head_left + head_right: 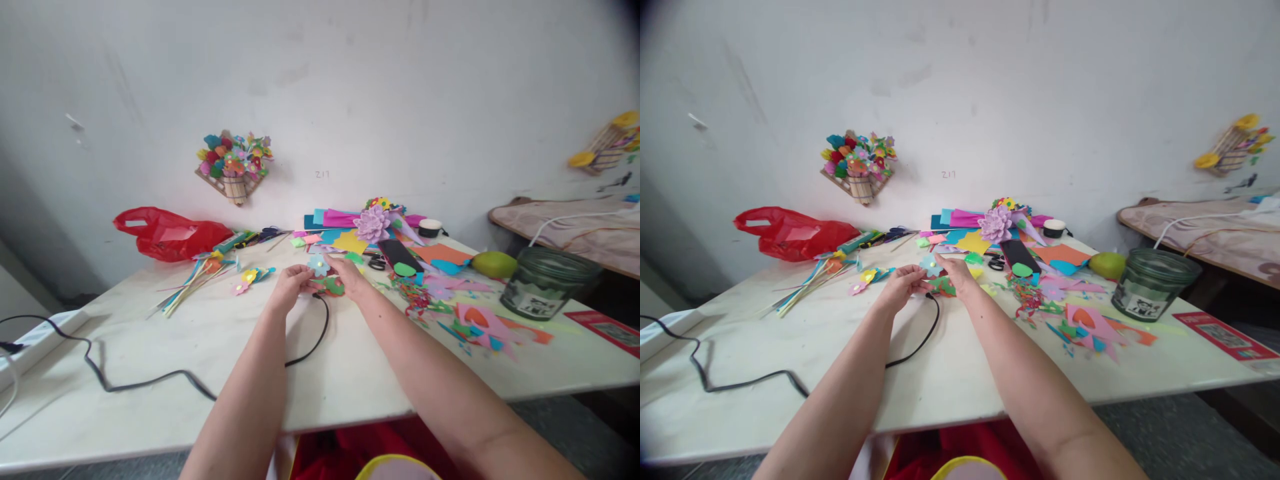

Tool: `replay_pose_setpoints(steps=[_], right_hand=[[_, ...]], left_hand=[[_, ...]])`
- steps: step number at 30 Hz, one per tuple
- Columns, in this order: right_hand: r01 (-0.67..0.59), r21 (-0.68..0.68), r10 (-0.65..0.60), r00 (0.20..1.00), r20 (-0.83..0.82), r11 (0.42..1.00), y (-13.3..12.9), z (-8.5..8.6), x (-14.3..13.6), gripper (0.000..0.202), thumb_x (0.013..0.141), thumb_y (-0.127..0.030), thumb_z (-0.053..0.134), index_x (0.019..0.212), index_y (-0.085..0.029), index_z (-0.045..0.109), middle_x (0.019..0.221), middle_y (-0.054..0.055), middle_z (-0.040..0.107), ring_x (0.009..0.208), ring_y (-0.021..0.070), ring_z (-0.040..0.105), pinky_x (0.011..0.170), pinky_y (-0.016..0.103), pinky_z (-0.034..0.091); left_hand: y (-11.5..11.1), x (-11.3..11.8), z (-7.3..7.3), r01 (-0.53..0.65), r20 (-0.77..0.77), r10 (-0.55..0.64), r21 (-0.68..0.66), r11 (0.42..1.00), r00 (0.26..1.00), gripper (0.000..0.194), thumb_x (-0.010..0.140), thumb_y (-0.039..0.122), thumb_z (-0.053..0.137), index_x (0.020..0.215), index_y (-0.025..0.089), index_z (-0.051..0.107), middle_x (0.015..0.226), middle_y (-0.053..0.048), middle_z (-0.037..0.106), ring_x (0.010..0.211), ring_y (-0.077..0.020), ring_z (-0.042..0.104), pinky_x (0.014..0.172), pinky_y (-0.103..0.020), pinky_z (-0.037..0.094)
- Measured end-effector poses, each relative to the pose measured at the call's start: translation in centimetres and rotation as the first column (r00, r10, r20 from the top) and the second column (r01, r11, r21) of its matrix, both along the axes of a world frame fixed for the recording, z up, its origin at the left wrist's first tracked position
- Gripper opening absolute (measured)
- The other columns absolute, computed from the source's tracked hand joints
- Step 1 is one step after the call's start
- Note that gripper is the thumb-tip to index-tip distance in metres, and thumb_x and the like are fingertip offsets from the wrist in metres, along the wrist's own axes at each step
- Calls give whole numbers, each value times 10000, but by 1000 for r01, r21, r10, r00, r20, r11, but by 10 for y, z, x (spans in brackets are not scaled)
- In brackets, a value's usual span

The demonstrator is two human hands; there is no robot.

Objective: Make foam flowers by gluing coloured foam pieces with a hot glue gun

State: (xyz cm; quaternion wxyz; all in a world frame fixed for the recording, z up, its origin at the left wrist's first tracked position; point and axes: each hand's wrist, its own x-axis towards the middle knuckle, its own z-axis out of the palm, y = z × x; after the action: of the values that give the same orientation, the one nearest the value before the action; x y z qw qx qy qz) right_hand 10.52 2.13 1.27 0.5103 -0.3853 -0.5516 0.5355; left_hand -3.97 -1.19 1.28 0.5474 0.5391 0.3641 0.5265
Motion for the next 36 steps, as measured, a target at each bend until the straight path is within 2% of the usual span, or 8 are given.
replay_pose_setpoints(steps=[8,13,23,29,36], right_hand=[[28,9,-28,1000,10,1000,-2,0,-1,347,540,-462,628,608,-127,570,542,-3,535,460,75,410,379,208,189],[26,8,-26,999,-36,1000,-5,3,-2,308,489,-391,672,585,-118,567,511,-26,503,451,60,381,426,212,253],[22,11,-22,1000,-13,1000,-3,0,-4,359,495,-435,662,653,-123,581,536,-13,524,450,67,395,413,208,236],[-76,-24,75,996,-41,997,-1,-2,-2,463,595,-572,538,710,-126,579,601,38,571,484,92,459,357,189,201],[77,45,-75,996,-45,996,2,-2,-2,313,559,-438,616,631,-136,569,587,25,566,528,113,488,364,195,198]], left_hand=[[0,0,-1,28,-4,-28,-17,999,1000,211,635,268,627,692,128,481,735,-90,659,559,-152,623,467,-196,460],[1,1,-1,29,-6,-29,-21,999,1000,211,631,263,632,690,130,479,725,-88,661,561,-161,626,466,-204,463],[1,1,-3,30,1,-30,-9,999,1000,210,629,253,634,699,126,482,656,-58,640,552,-162,624,467,-207,464],[2,0,-3,6,0,-6,13,1000,1000,225,634,286,630,699,129,482,684,-57,644,556,-149,620,475,-206,465],[1,0,-3,-17,12,17,-3,1000,1000,268,620,326,643,700,131,477,681,-57,632,561,-152,617,490,-219,476]])
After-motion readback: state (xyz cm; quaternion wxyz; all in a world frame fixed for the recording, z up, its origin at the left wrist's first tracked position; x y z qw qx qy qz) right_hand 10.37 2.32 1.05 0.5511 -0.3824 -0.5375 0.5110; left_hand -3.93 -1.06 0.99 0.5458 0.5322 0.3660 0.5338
